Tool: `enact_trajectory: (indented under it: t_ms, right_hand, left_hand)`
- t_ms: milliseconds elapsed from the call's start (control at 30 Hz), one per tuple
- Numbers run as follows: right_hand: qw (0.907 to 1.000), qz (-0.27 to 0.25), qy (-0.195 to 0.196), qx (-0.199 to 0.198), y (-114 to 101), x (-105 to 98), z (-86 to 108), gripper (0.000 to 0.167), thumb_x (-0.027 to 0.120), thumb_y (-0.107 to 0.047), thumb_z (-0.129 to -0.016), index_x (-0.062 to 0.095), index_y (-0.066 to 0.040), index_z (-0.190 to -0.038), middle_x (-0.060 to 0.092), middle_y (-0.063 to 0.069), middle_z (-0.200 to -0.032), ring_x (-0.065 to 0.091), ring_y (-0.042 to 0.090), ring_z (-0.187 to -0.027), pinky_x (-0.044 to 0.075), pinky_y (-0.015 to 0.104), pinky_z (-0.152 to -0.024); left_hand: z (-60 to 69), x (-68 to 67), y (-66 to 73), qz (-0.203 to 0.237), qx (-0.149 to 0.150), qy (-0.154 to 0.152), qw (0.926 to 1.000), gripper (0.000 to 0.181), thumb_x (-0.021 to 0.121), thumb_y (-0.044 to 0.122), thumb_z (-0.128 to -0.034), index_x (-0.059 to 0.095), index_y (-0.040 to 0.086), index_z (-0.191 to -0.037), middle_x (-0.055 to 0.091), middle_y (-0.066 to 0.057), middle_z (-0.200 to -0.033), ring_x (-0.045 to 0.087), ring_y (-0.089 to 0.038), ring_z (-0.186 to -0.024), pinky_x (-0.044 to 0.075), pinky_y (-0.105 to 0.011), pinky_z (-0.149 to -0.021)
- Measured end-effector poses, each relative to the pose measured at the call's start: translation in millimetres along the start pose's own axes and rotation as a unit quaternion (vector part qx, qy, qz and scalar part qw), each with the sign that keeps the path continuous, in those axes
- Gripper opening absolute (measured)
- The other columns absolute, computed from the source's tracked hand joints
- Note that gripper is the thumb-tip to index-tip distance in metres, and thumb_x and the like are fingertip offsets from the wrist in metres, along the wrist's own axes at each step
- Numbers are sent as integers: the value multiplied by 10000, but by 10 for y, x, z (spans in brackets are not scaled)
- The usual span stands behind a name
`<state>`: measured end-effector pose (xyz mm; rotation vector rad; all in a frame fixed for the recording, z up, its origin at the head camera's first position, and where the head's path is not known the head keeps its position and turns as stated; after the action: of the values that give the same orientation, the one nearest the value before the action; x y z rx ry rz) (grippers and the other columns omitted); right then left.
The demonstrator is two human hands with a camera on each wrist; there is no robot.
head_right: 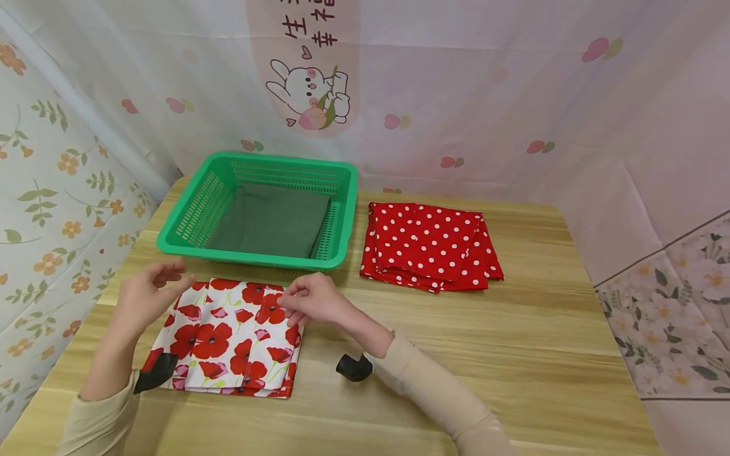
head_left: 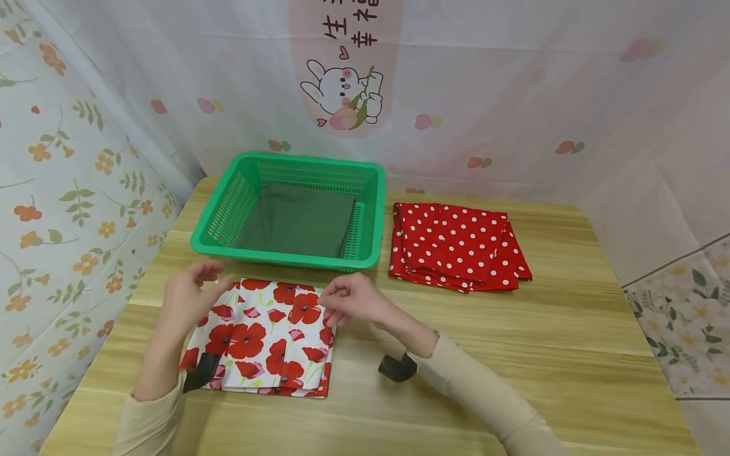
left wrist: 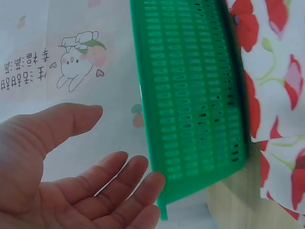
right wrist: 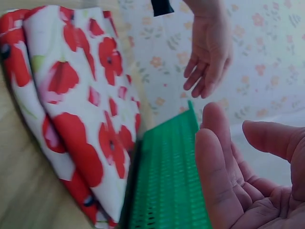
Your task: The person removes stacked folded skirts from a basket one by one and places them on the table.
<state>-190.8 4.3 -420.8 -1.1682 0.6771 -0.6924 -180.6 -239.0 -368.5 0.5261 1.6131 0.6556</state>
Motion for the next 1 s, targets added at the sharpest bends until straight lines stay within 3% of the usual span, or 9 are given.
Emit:
enact_trajectory:
  t_ms: [200,433,567,667,733,867,1000]
  right_hand:
    - [9990,-340,243,-153,-126,-154,-22,174,621,-73,-888,621,78,-975,666,164,-753,669,165,-622,565,348,-645]
    - [9971,-518,428,-352,-224,-293,-58,192,610,-68,-897,603,88,-1009,644,270,-868,669,150,-650,539,477,-734]
    - [9958,-572,588,-409,-255,-354,-73,189,605,-67,-899,597,77,-1023,643,259,-889,674,239,-720,524,504,-775]
    - [9942,-643,729,-457,-278,-393,-86,178,605,-61,-897,597,62,-1026,649,194,-855,665,231,-728,525,496,-785]
    - [9929,-689,830,-510,-298,-419,-96,177,606,-60,-895,597,57,-1027,646,159,-843,655,201,-720,523,496,-793]
    - [9905,-664,1061,-573,-322,-480,-116,199,606,-69,-894,592,52,-1051,638,124,-873,642,203,-771,530,459,-797]
    - [9884,-681,1262,-500,-303,-539,-146,295,603,-87,-899,548,51,-1154,605,123,-1018,611,234,-922,515,389,-852]
  left_hand:
    - [-126,-37,22,299,138,215,9992,370,627,145,-888,561,-120,-1137,613,-294,-1041,568,-402,-976,422,-521,-891]
    - [-202,-22,-14,542,-123,157,9983,395,614,173,-904,550,-111,-1171,598,-282,-1110,556,-382,-1040,416,-509,-940]
    - [-252,-21,-11,636,-158,192,9977,403,615,200,-906,557,-85,-1184,601,-245,-1136,557,-326,-1048,452,-287,-901]
    - [-286,-13,-11,740,-183,171,9969,412,613,216,-907,556,-72,-1196,598,-226,-1152,549,-292,-1044,407,-131,-804]
    - [-310,-4,-16,795,-203,142,9965,416,609,221,-909,552,-69,-1202,594,-222,-1160,542,-282,-1043,390,-90,-775]
    - [-370,20,-22,835,-221,62,9962,427,595,220,-917,533,-75,-1220,577,-232,-1173,528,-281,-1051,402,-117,-796]
    - [-450,50,-7,891,-269,-53,9956,462,584,230,-923,499,-87,-1249,548,-257,-1199,512,-342,-1096,436,-326,-924]
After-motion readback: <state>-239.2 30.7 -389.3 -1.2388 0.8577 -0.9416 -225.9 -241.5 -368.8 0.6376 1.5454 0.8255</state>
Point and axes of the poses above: each hand's wrist, its own z-axis away from the middle knuckle, its own x-axis out of the palm, y = z × x, the point moved 9 cm from there along -z, towards the middle knuckle
